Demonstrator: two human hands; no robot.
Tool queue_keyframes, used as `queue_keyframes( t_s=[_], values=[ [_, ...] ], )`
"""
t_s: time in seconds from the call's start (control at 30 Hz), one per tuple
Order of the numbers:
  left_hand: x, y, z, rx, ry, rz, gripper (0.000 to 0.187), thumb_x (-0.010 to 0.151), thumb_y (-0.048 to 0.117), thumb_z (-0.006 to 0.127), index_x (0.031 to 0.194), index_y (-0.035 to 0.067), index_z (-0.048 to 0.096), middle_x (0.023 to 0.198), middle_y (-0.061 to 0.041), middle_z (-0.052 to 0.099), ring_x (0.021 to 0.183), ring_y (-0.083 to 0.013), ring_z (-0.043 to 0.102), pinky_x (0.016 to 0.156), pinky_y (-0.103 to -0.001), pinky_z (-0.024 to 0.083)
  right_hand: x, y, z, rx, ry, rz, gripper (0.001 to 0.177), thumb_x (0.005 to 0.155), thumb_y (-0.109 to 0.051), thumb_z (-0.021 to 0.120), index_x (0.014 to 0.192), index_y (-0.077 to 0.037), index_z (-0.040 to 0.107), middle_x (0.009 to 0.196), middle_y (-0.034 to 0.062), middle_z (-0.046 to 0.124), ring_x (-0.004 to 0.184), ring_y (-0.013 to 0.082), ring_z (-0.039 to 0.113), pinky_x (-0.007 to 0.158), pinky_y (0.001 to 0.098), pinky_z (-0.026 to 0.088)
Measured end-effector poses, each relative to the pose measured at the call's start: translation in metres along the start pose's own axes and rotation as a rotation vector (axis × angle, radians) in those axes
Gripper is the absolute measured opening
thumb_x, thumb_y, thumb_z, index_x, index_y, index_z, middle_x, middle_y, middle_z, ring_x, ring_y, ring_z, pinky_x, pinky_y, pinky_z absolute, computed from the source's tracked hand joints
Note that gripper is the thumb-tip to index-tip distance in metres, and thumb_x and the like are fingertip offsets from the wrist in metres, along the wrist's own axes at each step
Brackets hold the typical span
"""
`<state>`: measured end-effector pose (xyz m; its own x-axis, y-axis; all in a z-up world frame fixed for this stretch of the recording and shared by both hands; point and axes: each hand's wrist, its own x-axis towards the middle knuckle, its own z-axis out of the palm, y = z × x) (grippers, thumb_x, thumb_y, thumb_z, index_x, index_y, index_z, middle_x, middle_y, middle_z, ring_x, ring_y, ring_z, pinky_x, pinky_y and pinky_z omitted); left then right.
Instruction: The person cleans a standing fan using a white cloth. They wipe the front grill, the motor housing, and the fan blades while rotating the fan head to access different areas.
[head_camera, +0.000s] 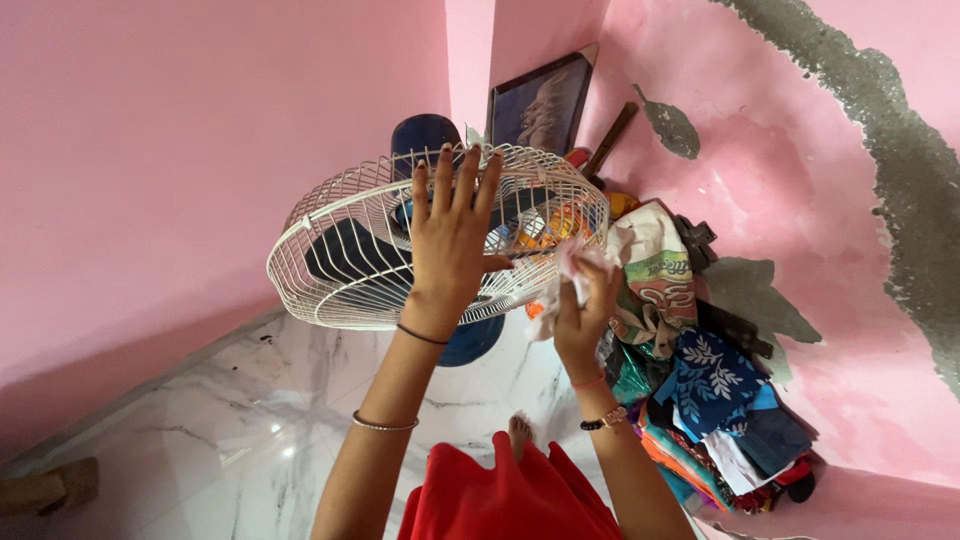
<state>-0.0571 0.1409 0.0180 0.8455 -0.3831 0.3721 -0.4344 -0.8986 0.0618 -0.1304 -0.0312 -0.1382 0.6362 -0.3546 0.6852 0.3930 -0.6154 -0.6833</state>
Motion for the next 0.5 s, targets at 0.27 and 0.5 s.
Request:
queue_keyframes(
  t_s=[0.27, 0.5],
  values=[
    [-0.022, -0.022, -0.008, -0.06, 0.111, -0.118, 0.132, 0.043, 0.063, 0.089, 0.153, 0.012, 0.037, 0.156, -0.012, 0.043, 0.148, -0.0375, 0.032, 0.121, -0.066, 0.012, 0.122, -0.031, 0.018, -0.017, -0.006, -0.071, 0.035, 0.112, -0.025, 0.052, 0.141, -0.006, 0.056, 0.132, 0.0144, 0.05, 0.126, 0.0295, 0.051, 0.111, 0.0459, 0.041],
    [-0.022, -0.026, -0.005, -0.093, 0.124, -0.155, 0.125, 0.042, 0.059, 0.09, 0.149, 0.013, 0.043, 0.148, -0.009, 0.05, 0.143, -0.0358, 0.04, 0.12, -0.064, 0.018, 0.078, -0.038, 0.038, -0.211, -0.053, -0.214, 0.037, 0.106, -0.02, 0.06, 0.141, -0.006, 0.056, 0.134, 0.022, 0.043, 0.127, 0.0394, 0.048, 0.107, 0.0499, 0.041]
  ],
)
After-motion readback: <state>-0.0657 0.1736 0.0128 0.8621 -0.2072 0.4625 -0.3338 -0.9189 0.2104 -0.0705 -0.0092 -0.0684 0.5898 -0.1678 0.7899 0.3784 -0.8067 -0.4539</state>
